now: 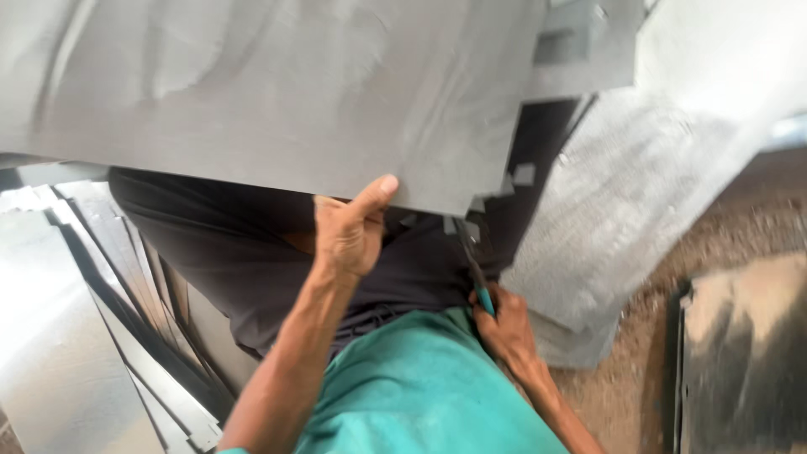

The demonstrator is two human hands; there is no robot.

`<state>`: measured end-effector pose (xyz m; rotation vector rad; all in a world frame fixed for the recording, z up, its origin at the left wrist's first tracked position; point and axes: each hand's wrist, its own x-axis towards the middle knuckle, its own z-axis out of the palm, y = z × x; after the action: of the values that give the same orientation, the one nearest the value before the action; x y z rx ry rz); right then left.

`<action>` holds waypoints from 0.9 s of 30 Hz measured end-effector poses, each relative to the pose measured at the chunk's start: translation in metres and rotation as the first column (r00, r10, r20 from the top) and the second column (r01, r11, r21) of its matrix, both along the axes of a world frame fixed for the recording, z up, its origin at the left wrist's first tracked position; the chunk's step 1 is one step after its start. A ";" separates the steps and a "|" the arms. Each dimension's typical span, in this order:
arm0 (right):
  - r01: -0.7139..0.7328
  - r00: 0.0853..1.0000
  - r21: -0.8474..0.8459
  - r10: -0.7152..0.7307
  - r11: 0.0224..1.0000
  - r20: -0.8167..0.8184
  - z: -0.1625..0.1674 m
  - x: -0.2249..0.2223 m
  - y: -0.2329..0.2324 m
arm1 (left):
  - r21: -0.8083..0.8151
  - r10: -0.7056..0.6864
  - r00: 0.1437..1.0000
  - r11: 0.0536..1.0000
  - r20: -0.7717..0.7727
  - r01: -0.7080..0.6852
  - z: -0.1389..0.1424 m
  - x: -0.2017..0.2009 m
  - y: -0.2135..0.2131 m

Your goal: The person uses tin snips to cut small rectangular pieces from a large metal sheet. The person holds the sheet with one hand and cuts along marked lines with the other, producing small metal pieces that fall onto a black cloth on the floor.

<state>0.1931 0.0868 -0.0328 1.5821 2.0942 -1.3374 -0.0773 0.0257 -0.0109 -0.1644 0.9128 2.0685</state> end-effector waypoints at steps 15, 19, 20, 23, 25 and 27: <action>-0.067 0.989 0.234 0.095 0.970 -0.111 -0.052 0.083 -0.020 | -0.088 -0.867 0.483 0.495 -0.123 0.865 0.021 0.203 0.075; -0.092 0.991 0.247 0.114 0.965 -0.074 -0.055 0.076 -0.014 | 0.009 -0.869 0.457 0.464 -0.188 0.886 0.013 0.227 0.146; -0.102 0.989 0.284 0.129 0.954 -0.077 -0.053 0.070 -0.011 | 0.037 -0.869 0.457 0.458 -0.190 0.888 0.013 0.226 0.153; -0.039 0.968 0.371 0.128 0.928 -0.218 -0.042 0.047 0.000 | -0.330 -0.904 0.034 0.191 -0.426 0.925 0.026 0.179 0.137; 0.034 0.996 0.039 -0.037 0.999 0.078 -0.030 0.034 0.007 | -0.392 -0.551 0.079 0.680 -0.831 0.620 0.053 0.111 0.104; 0.098 0.995 0.094 -0.099 0.991 0.005 -0.019 0.025 0.008 | -0.190 -0.196 0.032 0.972 -0.980 0.136 0.074 0.002 0.041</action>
<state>0.2185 0.0947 -0.0515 1.7471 2.1275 -1.2765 -0.0754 0.0671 0.0628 1.5901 1.6633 1.6731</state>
